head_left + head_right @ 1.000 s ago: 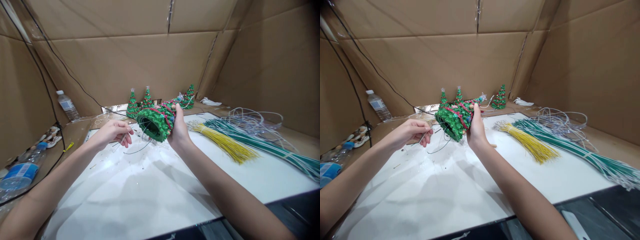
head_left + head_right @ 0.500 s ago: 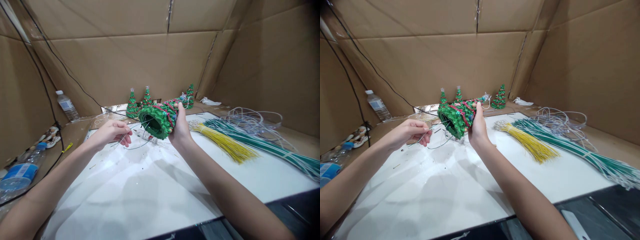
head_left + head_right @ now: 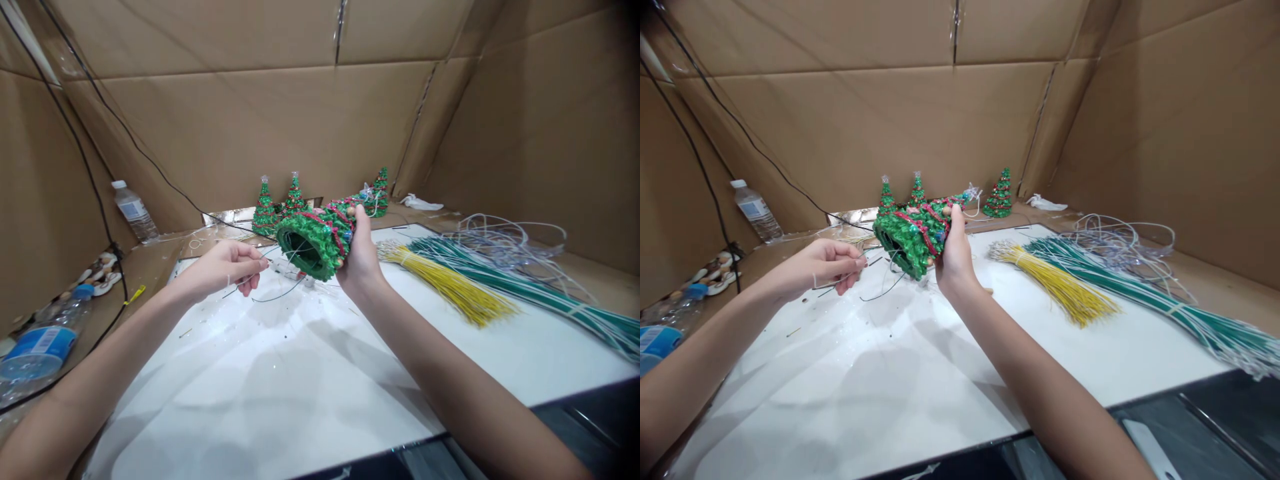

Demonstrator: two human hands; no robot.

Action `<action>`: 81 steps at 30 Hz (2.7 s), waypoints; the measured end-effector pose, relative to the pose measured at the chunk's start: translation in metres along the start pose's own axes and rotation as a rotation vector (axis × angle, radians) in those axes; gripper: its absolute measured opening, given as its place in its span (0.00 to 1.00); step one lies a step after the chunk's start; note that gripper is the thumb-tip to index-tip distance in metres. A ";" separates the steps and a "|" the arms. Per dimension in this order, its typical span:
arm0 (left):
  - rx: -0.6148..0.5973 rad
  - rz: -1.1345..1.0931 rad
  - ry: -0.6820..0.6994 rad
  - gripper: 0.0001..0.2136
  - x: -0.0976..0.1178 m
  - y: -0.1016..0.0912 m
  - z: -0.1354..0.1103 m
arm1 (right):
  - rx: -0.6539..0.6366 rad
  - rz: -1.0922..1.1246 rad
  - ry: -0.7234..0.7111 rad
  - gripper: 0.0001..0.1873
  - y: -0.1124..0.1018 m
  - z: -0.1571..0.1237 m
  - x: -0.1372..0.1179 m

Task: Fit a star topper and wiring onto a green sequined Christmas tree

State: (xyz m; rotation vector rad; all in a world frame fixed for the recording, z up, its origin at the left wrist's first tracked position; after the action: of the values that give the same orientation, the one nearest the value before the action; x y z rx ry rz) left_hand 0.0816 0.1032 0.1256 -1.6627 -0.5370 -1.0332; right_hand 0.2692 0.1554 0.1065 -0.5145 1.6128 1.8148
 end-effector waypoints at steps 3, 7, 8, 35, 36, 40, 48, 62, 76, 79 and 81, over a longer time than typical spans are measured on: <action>0.001 0.048 0.025 0.12 -0.001 -0.001 0.000 | 0.008 -0.021 0.009 0.24 0.000 -0.001 0.000; -0.014 0.035 0.025 0.11 -0.004 -0.001 0.000 | 0.012 -0.035 -0.009 0.24 0.000 0.000 -0.002; -0.031 0.028 0.030 0.11 -0.003 0.000 0.000 | 0.015 -0.039 -0.009 0.24 0.000 0.000 -0.002; -0.125 0.172 0.077 0.11 0.012 0.005 -0.009 | -0.047 0.007 0.018 0.21 0.007 -0.002 -0.001; -0.122 0.159 0.066 0.11 0.012 0.005 -0.009 | -0.050 0.004 0.022 0.22 0.007 -0.002 0.000; -0.131 0.146 0.014 0.09 0.010 0.010 -0.009 | -0.035 0.001 0.034 0.24 0.005 -0.003 0.001; -0.122 0.086 -0.049 0.09 0.001 0.013 -0.004 | -0.047 0.014 0.071 0.23 0.009 -0.009 0.004; -0.032 0.092 -0.015 0.06 0.001 0.024 0.005 | -0.100 -0.011 0.055 0.23 0.015 -0.014 0.007; 0.536 1.373 0.319 0.17 0.041 0.028 -0.025 | -0.071 0.049 0.061 0.19 0.013 -0.016 0.014; 0.498 1.495 0.226 0.17 0.036 0.030 -0.020 | -0.067 0.033 0.101 0.20 0.012 -0.016 0.018; 0.483 1.512 0.218 0.15 0.034 0.031 -0.020 | -0.066 0.025 0.117 0.21 0.011 -0.016 0.020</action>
State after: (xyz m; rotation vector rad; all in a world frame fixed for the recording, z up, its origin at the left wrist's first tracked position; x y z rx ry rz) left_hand 0.1168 0.0694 0.1389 -1.0177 0.5789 0.0785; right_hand 0.2449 0.1435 0.0985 -0.6443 1.6473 1.8929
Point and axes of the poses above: each hand's wrist, its own z-axis towards the middle knuckle, its own y-axis out of the palm, x = y × z, the point moved 8 cm from there along z, towards the middle knuckle, and after that the axes turned 7 degrees about z, right-handed, at the moved point
